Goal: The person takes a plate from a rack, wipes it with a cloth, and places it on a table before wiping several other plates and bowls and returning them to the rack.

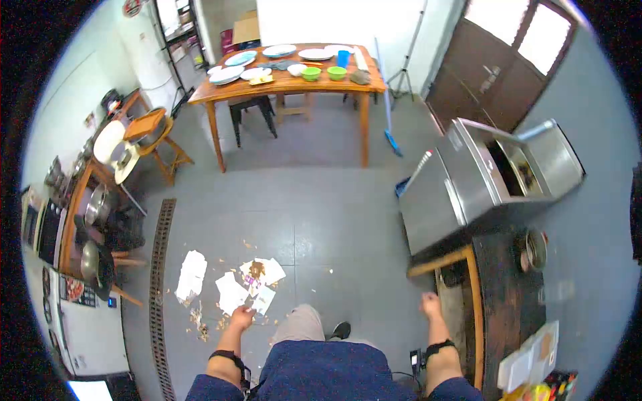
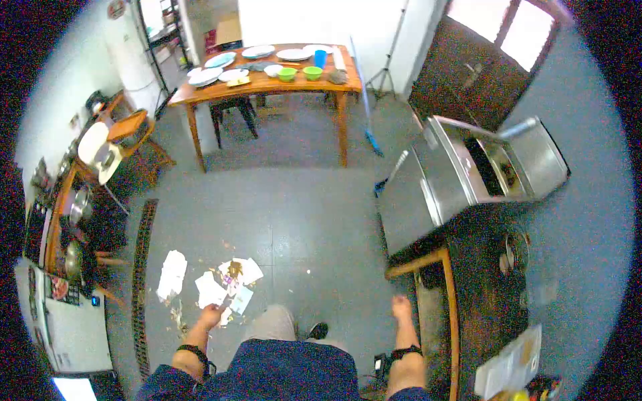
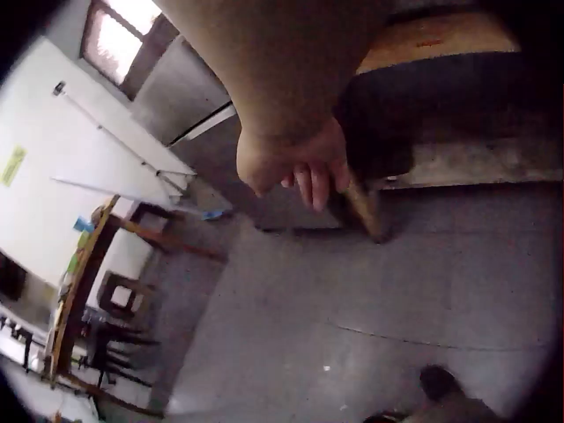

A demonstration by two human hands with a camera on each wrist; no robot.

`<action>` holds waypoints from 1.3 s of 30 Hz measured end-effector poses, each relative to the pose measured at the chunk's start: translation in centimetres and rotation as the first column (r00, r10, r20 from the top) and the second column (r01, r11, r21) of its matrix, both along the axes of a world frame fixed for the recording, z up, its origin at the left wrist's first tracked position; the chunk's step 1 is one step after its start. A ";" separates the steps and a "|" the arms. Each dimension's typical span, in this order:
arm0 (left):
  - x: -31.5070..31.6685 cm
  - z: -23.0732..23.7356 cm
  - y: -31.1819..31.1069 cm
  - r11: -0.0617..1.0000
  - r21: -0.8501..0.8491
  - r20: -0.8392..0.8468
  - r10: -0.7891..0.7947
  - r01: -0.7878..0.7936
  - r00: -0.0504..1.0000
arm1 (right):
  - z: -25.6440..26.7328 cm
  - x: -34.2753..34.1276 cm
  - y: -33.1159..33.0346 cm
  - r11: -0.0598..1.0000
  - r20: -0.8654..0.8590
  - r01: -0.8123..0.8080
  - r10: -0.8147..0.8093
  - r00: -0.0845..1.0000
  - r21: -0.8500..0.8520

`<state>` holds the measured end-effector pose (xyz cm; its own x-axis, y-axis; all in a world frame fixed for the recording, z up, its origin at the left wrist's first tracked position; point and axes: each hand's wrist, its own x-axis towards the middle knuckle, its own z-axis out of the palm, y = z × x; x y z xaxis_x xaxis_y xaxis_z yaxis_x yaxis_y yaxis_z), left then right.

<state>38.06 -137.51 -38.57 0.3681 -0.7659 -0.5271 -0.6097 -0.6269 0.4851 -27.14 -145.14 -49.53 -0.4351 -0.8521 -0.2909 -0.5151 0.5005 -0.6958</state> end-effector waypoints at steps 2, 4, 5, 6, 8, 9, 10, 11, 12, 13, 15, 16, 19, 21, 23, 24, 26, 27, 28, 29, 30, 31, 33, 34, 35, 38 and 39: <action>0.2 0.3 0.4 0.922 0.218 0.183 -0.359 0.319 0.915 | 1.6 2.8 -10.4 0.967 -0.029 -0.213 0.211 0.977 -0.138; 5.1 -7.7 4.5 0.682 0.340 0.130 -0.716 0.647 0.686 | 3.5 7.5 -18.3 0.960 -0.020 -0.262 0.261 0.965 -0.096; 7.4 -13.5 6.9 0.735 0.437 0.006 -0.579 0.518 0.815 | 3.8 9.8 -21.0 0.957 -0.010 -0.280 0.280 0.960 -0.071; 9.1 -17.6 8.5 0.752 0.545 -0.061 -0.405 0.371 0.912 | 0.6 10.1 -24.4 0.903 -0.056 -0.429 0.429 0.902 0.001; 11.3 -19.6 5.7 0.838 0.508 -0.029 -0.215 0.200 0.976 | 9.8 16.6 -27.3 0.780 -0.088 -0.575 0.609 0.788 0.248; 11.9 -18.5 3.9 0.870 0.490 -0.072 -0.014 0.047 0.997 | 6.0 16.0 -28.3 0.756 -0.193 -0.645 0.653 0.733 0.107; 12.3 -17.5 2.4 0.850 0.525 -0.050 0.084 -0.045 0.995 | 7.6 17.5 -29.0 0.793 -0.056 -0.571 0.593 0.803 0.211; 12.8 -16.8 -0.2 0.834 0.538 -0.021 0.158 -0.123 0.987 | 6.6 17.5 -29.0 0.771 -0.170 -0.604 0.635 0.754 0.201; 12.3 -13.3 -4.1 0.816 0.541 0.010 0.233 -0.201 0.973 | 4.6 17.0 -30.0 0.677 -0.033 -0.589 0.668 0.743 0.441; 12.0 -9.8 -9.1 0.813 0.516 0.021 0.300 -0.268 0.954 | 3.6 16.4 -30.2 0.567 -0.003 -0.626 0.743 0.670 0.535; 11.6 -2.9 -20.9 0.848 0.450 0.021 0.304 -0.280 0.953 | 1.8 15.9 -32.5 0.388 0.089 -0.659 0.818 0.568 0.645; 14.5 -10.7 -22.9 0.960 0.255 0.312 -0.191 0.111 0.931 | 1.2 15.6 -33.3 0.315 0.155 -0.663 0.821 0.549 0.679; 11.4 -0.1 -38.4 0.955 0.046 -0.106 0.298 -0.294 0.949 | 0.8 15.8 -36.2 0.292 0.274 -0.596 0.682 0.678 0.748; 12.7 -6.0 -44.5 0.995 -0.030 0.033 0.094 -0.093 0.995 | 0.7 16.6 -39.2 0.429 0.305 -0.480 0.415 0.857 0.765; 12.0 -1.7 -50.5 0.992 0.062 -0.105 0.116 -0.110 0.988 | -0.9 16.9 -42.9 0.518 0.362 -0.381 0.142 0.921 0.766; 11.4 1.1 -53.8 0.987 0.109 -0.171 0.135 -0.118 0.976 | -2.7 16.5 -45.1 0.538 0.409 -0.355 0.021 0.912 0.765; 15.4 -8.2 -55.5 0.975 0.175 -0.085 0.151 -0.134 0.985 | -8.7 14.2 -50.7 0.522 0.517 -0.360 -0.192 0.834 0.773; 17.3 -12.5 -56.5 0.967 0.209 -0.043 0.156 -0.144 0.987 | -6.4 17.2 -55.2 0.374 0.524 -0.602 0.295 0.799 0.706; 17.6 -10.4 -57.1 0.941 0.261 -0.118 0.255 -0.218 0.960 | -3.6 20.5 -59.8 -0.010 0.296 -0.683 0.906 0.304 0.730; 18.0 -8.6 -57.7 0.903 0.318 -0.177 0.356 -0.289 0.918 | 0.5 24.7 -64.6 -0.143 0.071 -0.602 0.987 -0.142 0.785; 19.9 -8.7 -57.2 0.939 0.317 -0.030 -0.133 0.135 0.991 | -1.8 24.8 -68.4 -0.042 -0.062 -0.698 0.990 -0.123 0.715; 21.6 -9.1 -56.7 0.763 0.379 0.093 -0.594 0.523 0.799 | -3.9 25.0 -72.2 0.049 -0.191 -0.781 0.977 -0.091 0.622; 22.3 -5.3 -58.4 0.788 0.477 0.067 -0.475 0.390 0.878 | 8.3 34.6 -79.9 0.379 -0.076 -0.709 0.905 0.420 0.595; 22.7 -3.4 -59.7 0.790 0.523 0.058 -0.408 0.321 0.911 | 9.7 37.4 -83.0 0.445 -0.096 -0.754 0.883 0.459 0.483; 23.8 -3.4 -60.5 0.808 0.510 0.171 -0.430 0.294 0.887 | 12.1 40.2 -86.3 0.475 0.092 -0.702 0.791 0.605 0.531; 23.1 1.0 -65.9 0.839 0.267 0.206 0.431 -0.475 0.878 | 21.7 49.0 -91.8 0.443 0.188 -0.868 0.854 0.484 0.222; 23.7 0.0 -66.5 0.837 0.134 0.115 0.519 -0.531 0.847 | 22.1 50.8 -92.9 0.451 0.233 -0.883 0.852 0.469 0.130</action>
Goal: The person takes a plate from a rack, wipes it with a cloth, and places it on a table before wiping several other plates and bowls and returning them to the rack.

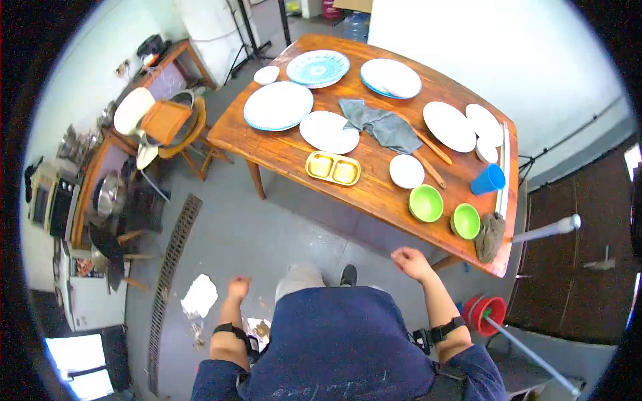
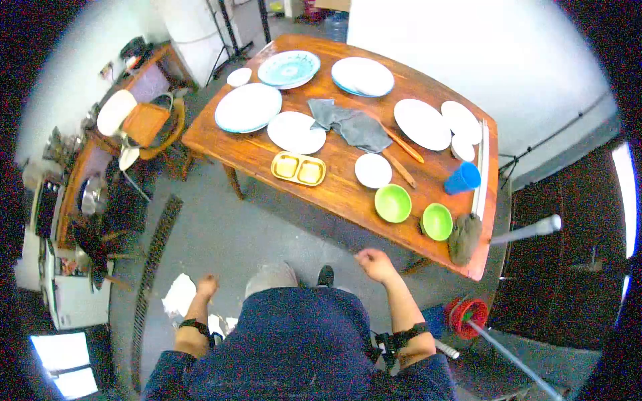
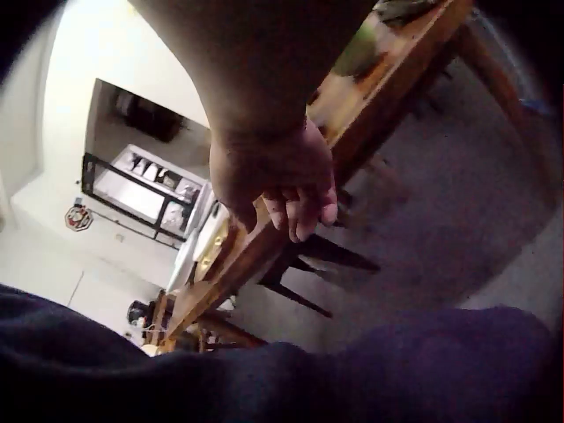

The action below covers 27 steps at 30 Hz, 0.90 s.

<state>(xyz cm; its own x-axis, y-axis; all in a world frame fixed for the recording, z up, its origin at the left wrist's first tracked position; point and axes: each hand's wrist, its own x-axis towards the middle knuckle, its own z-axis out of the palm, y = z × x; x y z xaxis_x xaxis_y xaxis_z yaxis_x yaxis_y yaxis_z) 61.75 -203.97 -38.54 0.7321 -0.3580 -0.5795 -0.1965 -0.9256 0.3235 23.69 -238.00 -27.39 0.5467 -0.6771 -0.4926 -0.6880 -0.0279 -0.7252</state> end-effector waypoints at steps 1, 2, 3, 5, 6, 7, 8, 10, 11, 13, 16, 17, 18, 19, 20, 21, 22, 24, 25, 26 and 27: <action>1.0 -0.9 -0.9 0.983 -0.170 -0.010 0.067 -0.068 0.998 | 0.3 1.8 -1.4 1.000 0.108 0.013 -0.012 0.994 -0.008; 1.6 -0.7 -2.6 0.918 -0.315 -0.111 0.215 -0.240 0.970 | 0.5 3.6 -2.6 0.999 0.142 0.005 -0.010 0.990 0.036; 2.3 -0.5 -4.2 0.806 -0.432 -0.229 0.336 -0.405 0.913 | 0.6 5.2 -3.6 0.997 0.175 0.000 -0.014 0.985 0.080; 4.9 -1.2 -7.1 0.666 -0.556 -0.334 0.369 -0.498 0.867 | 2.5 8.8 -5.4 0.973 0.226 -0.011 -0.042 0.973 0.229; 6.0 -0.7 -8.9 0.692 -0.571 -0.228 0.382 -0.441 0.896 | 3.5 10.7 -6.5 0.965 0.238 -0.015 -0.050 0.970 0.263; 6.7 2.7 -11.7 0.721 -0.580 -0.117 0.388 -0.380 0.914 | 4.5 12.7 -7.5 0.955 0.250 -0.016 -0.062 0.966 0.297; 8.5 4.0 -13.9 0.684 -0.623 -0.134 0.386 -0.381 0.913 | 5.4 14.8 -8.7 0.944 0.264 -0.017 -0.075 0.962 0.330; 12.6 6.3 -18.2 0.610 -0.718 -0.135 0.351 -0.336 0.926 | 7.3 19.2 -11.8 0.934 0.306 -0.017 -0.100 0.947 0.357; 14.4 7.6 -20.4 0.573 -0.766 -0.118 0.319 -0.291 0.940 | 7.8 21.7 -13.6 0.950 0.327 -0.023 -0.084 0.941 0.311; 18.0 9.1 -24.8 0.498 -0.839 -0.113 0.240 -0.222 0.964 | 8.5 26.9 -17.5 0.945 0.348 0.038 -0.156 0.924 0.324; 22.4 10.7 -30.3 0.429 -0.897 -0.076 0.088 -0.106 0.993 | 9.1 35.1 -22.6 0.885 0.324 0.274 -0.402 0.857 0.376; 23.6 11.1 -31.9 0.424 -0.905 -0.013 0.035 -0.027 0.999 | 8.3 37.5 -24.5 0.875 0.311 0.329 -0.442 0.841 0.354; 24.8 11.8 -33.7 0.410 -0.911 0.053 -0.014 0.054 0.998 | 7.2 39.8 -26.4 0.864 0.304 0.380 -0.478 0.824 0.330; 25.3 13.0 -35.2 0.448 -0.892 0.052 -0.015 0.054 0.999 | 5.6 41.9 -28.3 0.851 0.276 0.457 -0.519 0.809 0.259; 26.0 13.8 -36.2 0.439 -0.898 0.004 -0.061 0.030 0.998 | 4.2 43.7 -29.6 0.828 0.242 0.528 -0.560 0.792 0.187; 26.6 14.3 -36.9 0.430 -0.903 -0.048 -0.101 0.001 0.994 | 2.9 45.0 -31.1 0.803 0.210 0.586 -0.595 0.776 0.108; 27.2 14.2 -37.4 0.422 -0.906 -0.099 -0.136 -0.033 0.986 | 2.7 46.1 -31.9 0.760 0.212 0.629 -0.650 0.730 0.162; 28.3 13.4 -37.9 0.442 -0.891 -0.180 -0.136 -0.103 0.974 | 2.2 48.0 -33.1 0.664 0.201 0.698 -0.747 0.634 0.269; 28.9 13.1 -37.8 0.476 -0.875 -0.172 -0.142 -0.085 0.975 | 1.8 48.4 -33.5 0.636 0.214 0.697 -0.770 0.601 0.331; 29.6 12.8 -38.0 0.508 -0.859 -0.163 -0.150 -0.065 0.975 | 1.4 49.0 -33.9 0.618 0.236 0.711 -0.786 0.572 0.336; 30.1 12.6 -38.0 0.478 -0.878 -0.087 -0.136 -0.012 0.987 | 1.1 49.4 -33.8 0.599 0.258 0.724 -0.801 0.540 0.342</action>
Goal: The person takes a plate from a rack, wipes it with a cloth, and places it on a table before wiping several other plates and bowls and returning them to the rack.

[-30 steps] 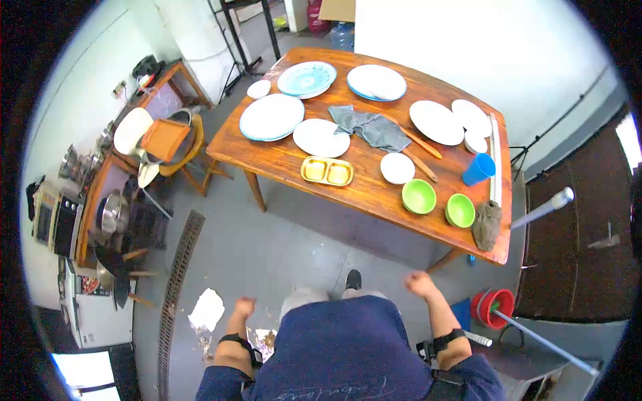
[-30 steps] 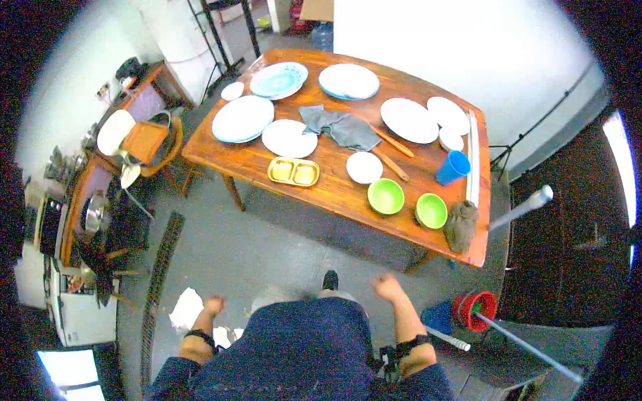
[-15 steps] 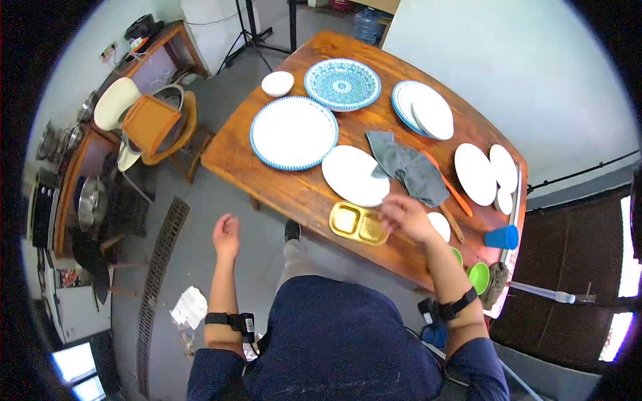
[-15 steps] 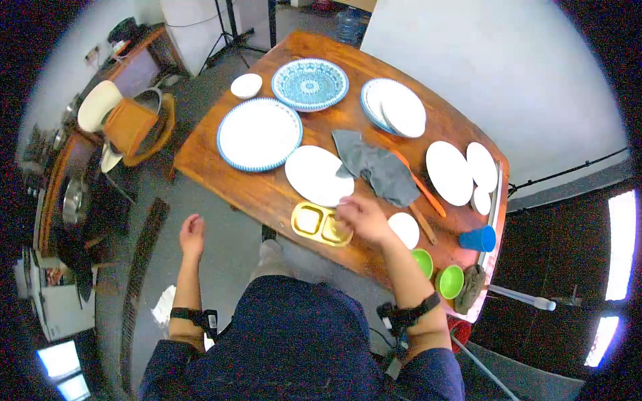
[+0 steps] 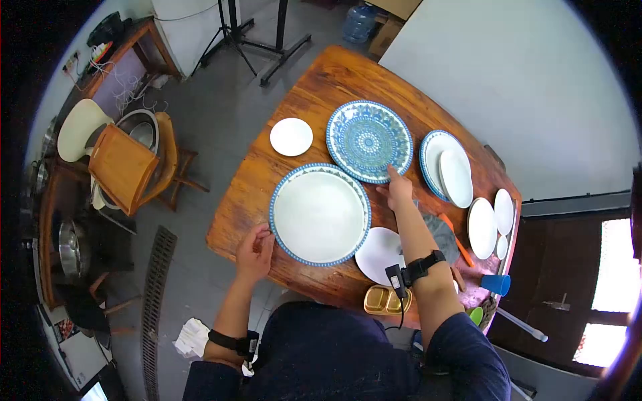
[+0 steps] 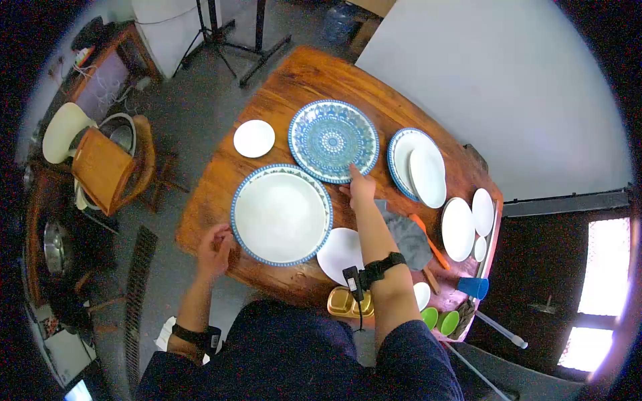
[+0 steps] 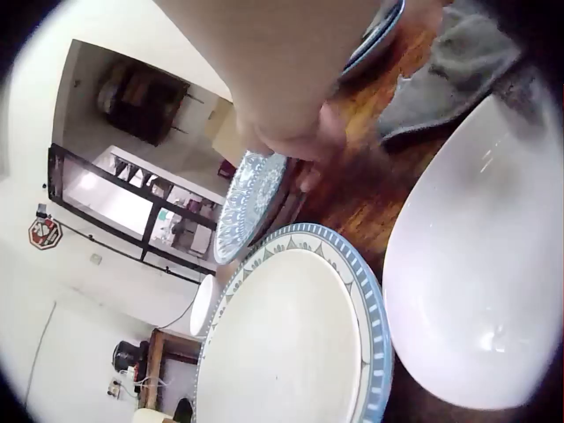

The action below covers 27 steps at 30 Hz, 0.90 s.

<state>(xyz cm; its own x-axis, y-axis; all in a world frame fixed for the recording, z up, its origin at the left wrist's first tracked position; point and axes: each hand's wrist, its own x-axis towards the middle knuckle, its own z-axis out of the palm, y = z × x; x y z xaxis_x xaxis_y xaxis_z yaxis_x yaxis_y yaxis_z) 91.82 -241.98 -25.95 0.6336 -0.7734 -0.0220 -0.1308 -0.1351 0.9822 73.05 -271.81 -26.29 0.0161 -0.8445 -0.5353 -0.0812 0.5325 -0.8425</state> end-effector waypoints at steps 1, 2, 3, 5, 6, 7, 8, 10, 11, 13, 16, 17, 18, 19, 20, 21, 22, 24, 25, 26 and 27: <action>0.3 -0.2 -0.2 0.999 -0.032 0.069 0.018 -0.016 0.997 | -0.3 0.2 0.0 0.999 0.018 0.035 -0.035 0.999 -0.011; 0.5 -0.4 -0.4 0.998 -0.063 0.136 0.039 -0.030 0.990 | -0.4 0.4 -0.1 0.999 0.004 0.021 -0.021 1.000 -0.047; 0.7 -0.4 -0.5 0.999 -0.051 0.138 0.025 -0.018 0.990 | -0.9 0.1 -0.5 0.999 0.020 0.017 -0.016 1.000 -0.044; 1.4 0.5 -1.3 1.000 -0.030 0.148 -0.003 0.007 0.989 | -1.8 -0.6 -1.4 0.999 0.060 0.008 -0.005 0.998 -0.041; 1.8 0.2 -1.6 0.999 -0.031 0.176 -0.008 0.014 0.984 | -2.3 -1.0 -1.7 0.999 0.109 0.025 -0.019 0.994 -0.049; 2.1 -0.1 -1.9 0.999 -0.032 0.204 -0.012 0.019 0.979 | -2.6 -1.2 -2.0 0.997 0.135 0.040 -0.030 0.990 -0.073; 2.4 -0.2 -2.2 0.999 -0.034 0.234 -0.017 0.025 0.972 | -3.1 -1.5 -2.4 0.994 0.162 0.056 -0.040 0.986 -0.096; 2.8 -0.3 -2.8 0.999 -0.034 0.206 -0.026 0.034 0.978 | -3.4 -2.0 -3.0 0.989 0.182 0.053 -0.028 0.983 -0.134; 2.9 -0.4 -3.0 0.999 -0.035 0.193 -0.031 0.039 0.981 | -3.2 -2.2 -3.1 0.994 0.208 0.041 -0.019 0.978 -0.101; 2.9 -1.1 -3.0 0.999 -0.043 0.203 0.002 0.007 0.979 | -2.5 -2.8 -3.3 0.999 0.260 0.014 -0.005 0.966 -0.032; 3.0 -0.9 -3.0 0.999 -0.042 0.239 0.028 -0.018 0.971 | -0.7 -2.9 -3.5 0.997 0.268 0.016 0.004 0.963 -0.072; 3.0 -0.7 -3.2 0.999 -0.041 0.255 0.031 -0.021 0.966 | 0.4 -2.8 -3.3 0.995 0.276 0.030 -0.003 0.961 -0.094; 2.9 -0.5 -3.4 0.997 -0.067 0.251 0.044 -0.028 0.967 | 1.2 -3.0 -3.3 0.994 0.268 0.030 -0.001 0.963 -0.104; 2.8 -0.3 -3.6 0.995 -0.094 0.247 0.058 -0.036 0.967 | 1.9 -3.5 -3.3 0.993 0.300 0.014 0.021 0.954 -0.114; 2.6 0.1 -3.9 0.992 -0.122 0.241 0.072 -0.044 0.968 | 2.5 -4.0 -3.2 0.992 0.331 -0.003 0.045 0.943 -0.126; 2.4 0.4 -3.9 0.991 -0.129 0.213 0.052 -0.025 0.976 | 3.2 -4.4 -2.8 0.991 0.357 -0.022 0.069 0.931 -0.133; 2.2 1.7 -4.3 0.990 -0.141 0.191 0.030 -0.003 0.981 | 5.2 -3.9 -1.5 0.983 0.387 -0.029 0.099 0.917 -0.182; 1.2 3.8 -5.2 0.983 -0.179 0.020 -0.044 0.046 0.999 | 6.2 -5.1 -0.4 0.971 0.320 -0.126 0.187 0.929 -0.201; 0.5 4.8 -5.8 0.976 -0.207 -0.126 -0.099 0.071 0.987 | 6.5 -5.6 0.3 0.963 0.289 -0.172 0.228 0.930 -0.206; -0.2 5.5 -6.3 0.968 -0.234 -0.266 -0.157 0.094 0.951 | 7.2 -5.8 1.4 0.971 0.284 -0.186 0.222 0.933 -0.148; -0.7 5.9 -6.7 0.970 -0.216 -0.451 -0.202 0.113 0.869 | 7.5 -5.8 2.6 0.964 0.315 -0.227 0.261 0.912 -0.141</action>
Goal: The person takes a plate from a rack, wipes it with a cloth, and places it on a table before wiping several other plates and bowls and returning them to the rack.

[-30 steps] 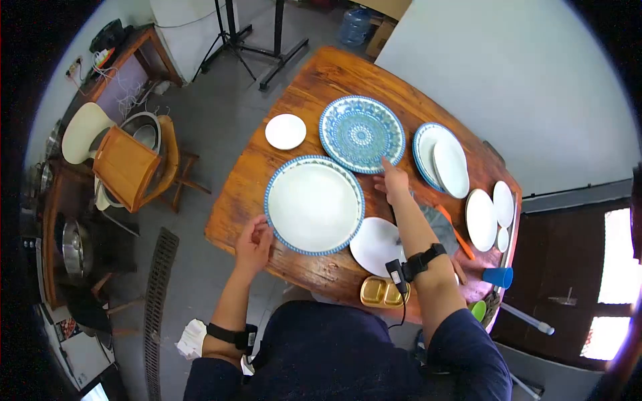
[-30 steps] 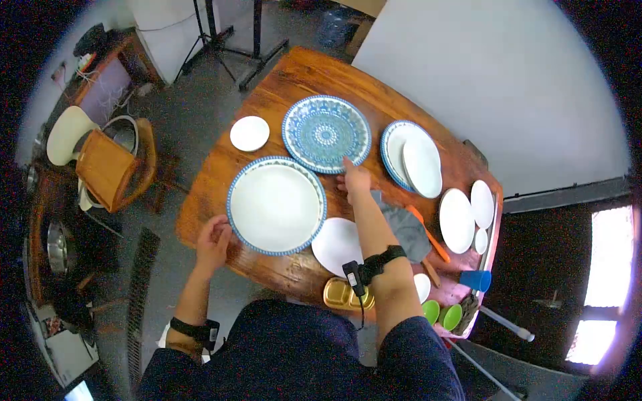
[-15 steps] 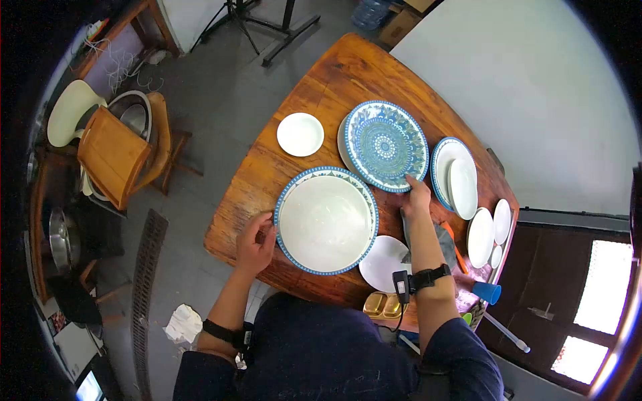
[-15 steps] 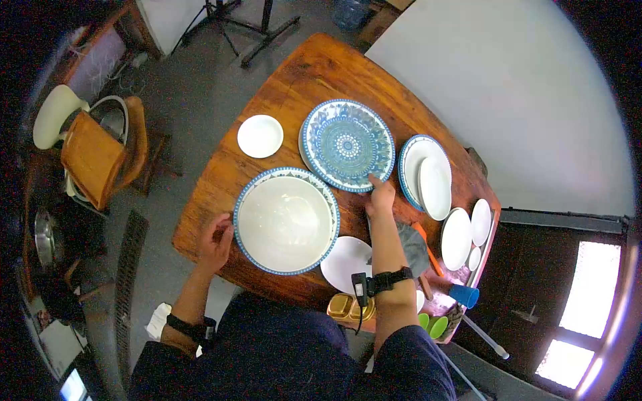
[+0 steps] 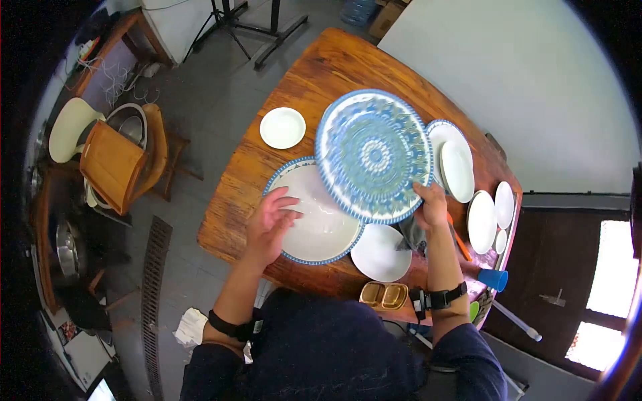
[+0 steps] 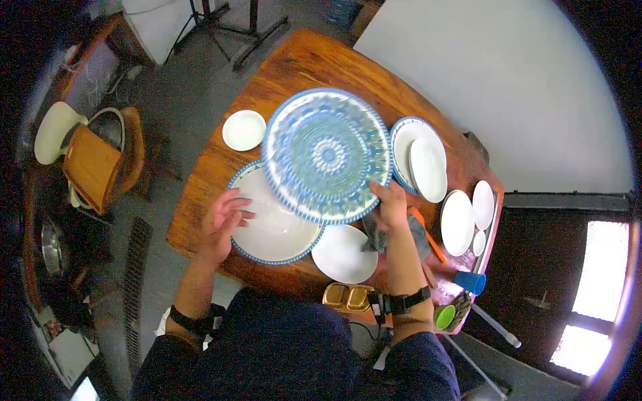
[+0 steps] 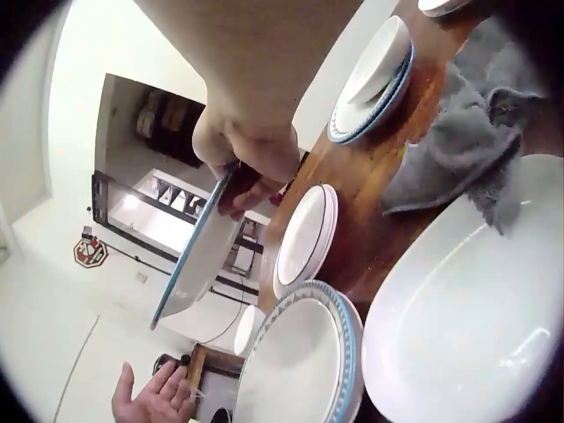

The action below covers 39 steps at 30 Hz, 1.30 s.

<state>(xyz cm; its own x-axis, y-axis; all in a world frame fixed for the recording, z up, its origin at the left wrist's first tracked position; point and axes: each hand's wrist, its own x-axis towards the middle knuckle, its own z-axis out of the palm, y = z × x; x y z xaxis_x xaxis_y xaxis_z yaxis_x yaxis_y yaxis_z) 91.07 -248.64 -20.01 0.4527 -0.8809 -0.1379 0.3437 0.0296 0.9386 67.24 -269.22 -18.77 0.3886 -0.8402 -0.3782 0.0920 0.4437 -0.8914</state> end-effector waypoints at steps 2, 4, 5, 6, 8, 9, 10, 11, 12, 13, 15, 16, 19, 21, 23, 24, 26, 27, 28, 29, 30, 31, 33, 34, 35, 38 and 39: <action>-1.0 0.7 -0.4 0.988 0.066 -0.383 -0.108 0.143 0.917 | 0.2 -0.2 2.3 0.996 0.062 -0.090 0.088 0.994 0.026; -1.9 0.8 0.1 0.974 0.141 -0.381 -0.114 0.179 0.918 | -1.2 -0.8 3.5 0.985 0.014 -0.162 0.162 0.987 0.061; -2.2 0.9 0.5 0.971 0.164 -0.375 -0.101 0.173 0.922 | -1.8 -0.9 3.9 0.977 -0.014 -0.208 0.209 0.978 0.049; -2.5 1.0 1.0 0.968 0.187 -0.369 -0.090 0.168 0.925 | -2.3 -1.0 4.5 0.967 -0.043 -0.252 0.254 0.966 0.040; -3.3 -0.2 2.3 0.970 0.235 -0.373 0.026 0.067 0.927 | -2.8 -0.4 5.3 0.948 -0.103 -0.318 0.317 0.943 0.005; -3.6 -1.3 3.1 0.974 0.224 -0.374 0.086 0.001 0.923 | -2.6 -0.2 5.6 0.934 -0.153 -0.356 0.351 0.924 -0.006; -4.0 -1.9 3.7 0.975 0.211 -0.376 0.144 -0.067 0.915 | -2.5 0.0 5.8 0.919 -0.205 -0.394 0.383 0.901 -0.017; -4.3 -1.8 4.2 0.970 0.222 -0.378 0.180 -0.100 0.908 | -2.7 0.1 6.0 0.890 -0.226 -0.449 0.421 0.878 -0.086; -4.5 -1.7 4.8 0.963 0.233 -0.379 0.216 -0.133 0.900 | -3.0 0.0 5.9 0.880 -0.207 -0.474 0.461 0.863 -0.018; -4.7 -1.7 5.3 0.955 0.244 -0.381 0.253 -0.167 0.889 | -3.3 0.0 5.5 0.864 -0.185 -0.501 0.501 0.846 0.049; -4.8 -2.1 6.5 0.954 0.222 -0.379 0.274 -0.201 0.884 | -2.8 0.2 4.5 0.877 -0.107 -0.460 0.475 0.873 0.137; -4.9 -2.3 7.0 0.952 0.211 -0.379 0.288 -0.221 0.879 | -3.0 0.6 3.4 0.920 -0.201 -0.360 0.386 0.900 0.153; -4.9 -1.5 8.2 0.948 0.204 -0.400 0.307 -0.243 0.863 | -6.6 1.9 -2.2 0.985 -0.585 -0.167 0.109 0.803 -0.047; -5.1 -0.7 8.2 0.933 0.191 -0.421 0.359 -0.306 0.833 | -8.7 2.6 -4.7 0.925 -0.778 -0.240 -0.084 0.622 -0.293; -5.3 -0.3 8.1 0.927 0.190 -0.427 0.375 -0.324 0.823 | -7.6 4.1 -5.5 0.876 -0.839 -0.296 -0.191 0.510 -0.380; -5.3 -0.1 8.4 0.923 0.190 -0.431 0.384 -0.334 0.817 | -7.6 4.4 -5.7 0.888 -0.871 -0.307 -0.179 0.457 -0.344; -5.5 0.1 8.6 0.909 0.212 -0.396 0.416 -0.360 0.819 | -7.7 5.2 -6.1 0.910 -0.925 -0.318 -0.147 0.352 -0.266; -5.4 0.3 8.9 0.900 0.224 -0.376 0.433 -0.373 0.819 | -8.0 5.5 -6.2 0.915 -0.913 -0.288 -0.165 0.374 -0.283; -5.2 0.4 9.2 0.907 0.221 -0.363 0.417 -0.357 0.834 | -8.5 5.6 -6.3 0.919 -0.901 -0.258 -0.182 0.395 -0.298; -5.0 0.3 9.5 0.914 0.219 -0.352 0.400 -0.341 0.846 | -8.8 5.6 -6.4 0.922 -0.889 -0.228 -0.199 0.412 -0.312; -4.9 0.2 9.7 0.920 0.216 -0.343 0.384 -0.326 0.857 | -9.1 5.5 -6.6 0.921 -0.875 -0.213 -0.208 0.436 -0.326; -4.8 0.2 9.9 0.921 0.220 -0.347 0.381 -0.321 0.857 | -9.1 5.4 -6.8 0.920 -0.862 -0.198 -0.217 0.459 -0.337; -4.6 0.2 10.2 0.924 0.225 -0.357 0.374 -0.310 0.856 | -10.2 4.8 -7.5 0.906 -0.841 -0.193 -0.247 0.482 -0.377; -4.6 0.2 10.2 0.927 0.213 -0.364 0.368 -0.308 0.856 | -9.8 4.5 -7.5 0.907 -0.857 -0.211 -0.238 0.457 -0.365; -4.5 0.3 10.1 0.931 0.201 -0.371 0.360 -0.305 0.856 | -9.3 4.3 -7.6 0.908 -0.872 -0.227 -0.231 0.432 -0.353; -4.7 0.9 9.5 0.913 0.199 -0.368 0.407 -0.356 0.836 | -7.3 2.9 -7.1 0.824 -0.898 -0.409 -0.245 0.364 -0.391; -4.3 1.1 9.4 0.902 0.204 -0.365 0.430 -0.380 0.825 | -6.9 2.7 -6.6 0.773 -0.903 -0.486 -0.262 0.341 -0.408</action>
